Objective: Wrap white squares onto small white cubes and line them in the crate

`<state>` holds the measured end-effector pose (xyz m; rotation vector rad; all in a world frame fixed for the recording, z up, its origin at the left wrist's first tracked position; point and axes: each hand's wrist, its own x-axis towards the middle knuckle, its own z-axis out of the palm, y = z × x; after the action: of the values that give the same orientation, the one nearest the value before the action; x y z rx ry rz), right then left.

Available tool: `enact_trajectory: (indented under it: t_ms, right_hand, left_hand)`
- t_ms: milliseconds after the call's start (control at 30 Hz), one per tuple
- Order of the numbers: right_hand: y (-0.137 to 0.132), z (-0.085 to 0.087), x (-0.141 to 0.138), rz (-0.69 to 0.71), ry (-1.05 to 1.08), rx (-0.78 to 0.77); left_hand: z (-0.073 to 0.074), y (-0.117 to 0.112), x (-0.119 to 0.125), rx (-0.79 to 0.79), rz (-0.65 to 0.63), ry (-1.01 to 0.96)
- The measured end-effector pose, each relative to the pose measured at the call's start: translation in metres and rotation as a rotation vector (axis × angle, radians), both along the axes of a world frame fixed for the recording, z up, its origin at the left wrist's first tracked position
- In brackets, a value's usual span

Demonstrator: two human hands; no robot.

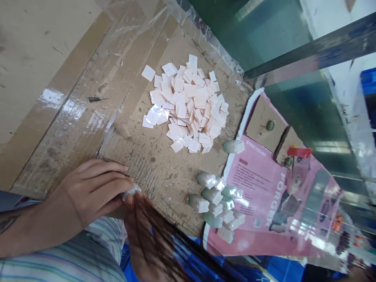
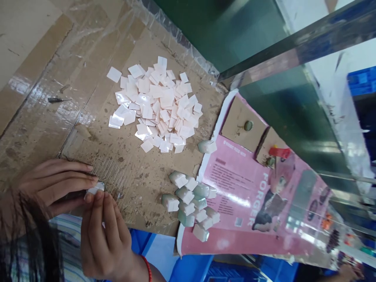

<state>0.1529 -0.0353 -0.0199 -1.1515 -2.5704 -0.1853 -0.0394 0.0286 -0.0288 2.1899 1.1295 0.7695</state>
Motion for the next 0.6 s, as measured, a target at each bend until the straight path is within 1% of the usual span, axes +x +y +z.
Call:
enact_trajectory:
  t_ms: [100, 167, 300, 467, 600]
  right_hand:
    - [0.007, 0.007, -0.008, -0.090, 0.070, 0.120]
    - [0.009, 0.010, -0.010, -0.105, 0.043, 0.100]
    - [0.006, 0.014, -0.010, -0.088, -0.020, 0.057]
    - [0.002, 0.011, -0.012, -0.123, 0.013, 0.035]
    - [0.001, 0.010, -0.012, -0.134, 0.010, 0.035]
  left_hand:
    - [0.001, -0.001, -0.001, -0.032, -0.013, 0.026]
    - [0.001, -0.001, -0.001, -0.039, -0.018, 0.025]
    - [0.001, -0.002, -0.001, -0.040, -0.020, 0.013]
    - [0.003, 0.000, -0.001, -0.054, -0.036, 0.028]
    - [0.005, 0.002, -0.004, -0.016, -0.063, 0.066]
